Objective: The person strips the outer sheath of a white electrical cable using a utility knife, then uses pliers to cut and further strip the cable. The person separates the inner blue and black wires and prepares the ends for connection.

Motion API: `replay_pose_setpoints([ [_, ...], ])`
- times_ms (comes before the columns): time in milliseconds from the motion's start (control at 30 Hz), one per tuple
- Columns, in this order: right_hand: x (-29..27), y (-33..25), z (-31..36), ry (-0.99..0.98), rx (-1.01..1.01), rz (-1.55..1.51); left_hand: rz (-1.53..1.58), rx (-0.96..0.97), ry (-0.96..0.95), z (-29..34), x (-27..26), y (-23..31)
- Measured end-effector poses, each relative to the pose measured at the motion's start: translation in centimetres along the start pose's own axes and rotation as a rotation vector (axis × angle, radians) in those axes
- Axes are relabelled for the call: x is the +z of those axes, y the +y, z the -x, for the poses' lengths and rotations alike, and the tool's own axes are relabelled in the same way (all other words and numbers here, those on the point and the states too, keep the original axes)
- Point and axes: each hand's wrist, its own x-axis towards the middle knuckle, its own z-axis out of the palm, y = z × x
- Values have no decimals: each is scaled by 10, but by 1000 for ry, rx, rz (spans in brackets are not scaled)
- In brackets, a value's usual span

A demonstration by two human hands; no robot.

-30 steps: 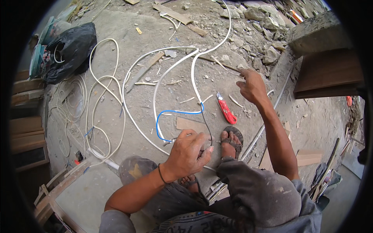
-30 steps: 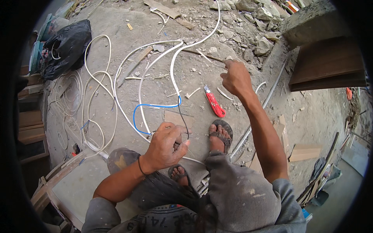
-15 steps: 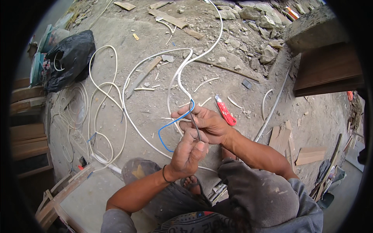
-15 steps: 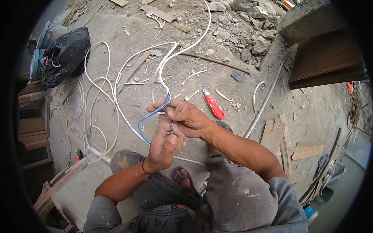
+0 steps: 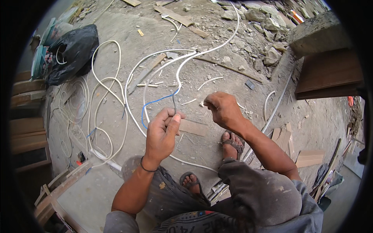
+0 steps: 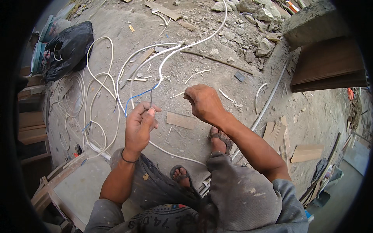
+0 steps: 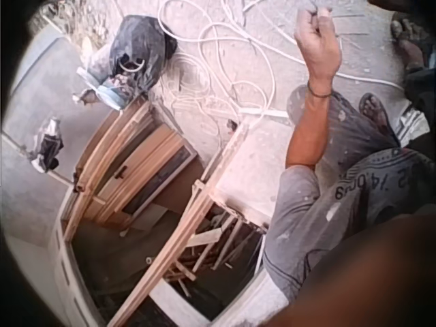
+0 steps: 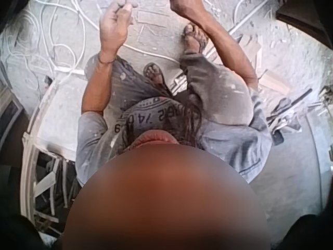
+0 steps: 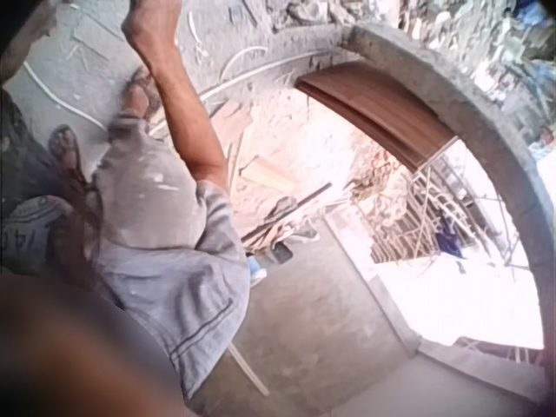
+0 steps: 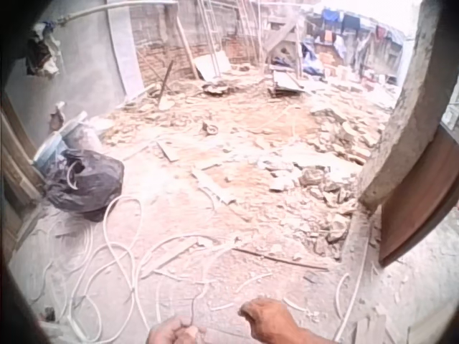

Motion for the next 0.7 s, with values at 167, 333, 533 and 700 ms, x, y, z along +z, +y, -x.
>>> replay_pose_setpoints([
  [167, 1, -19, -7, -211, 467, -699, 43, 21, -47, -7, 2, -5],
  [333, 40, -36, -13, -2, 412, -1309, 333, -62, -219, 5, 35, -10],
  [533, 41, -26, 1, 38, 529, -719, 206, -36, -229, 2, 40, -6],
  [700, 28, -18, 4, 77, 162, -61, -255, 32, -121, -8, 30, -7],
])
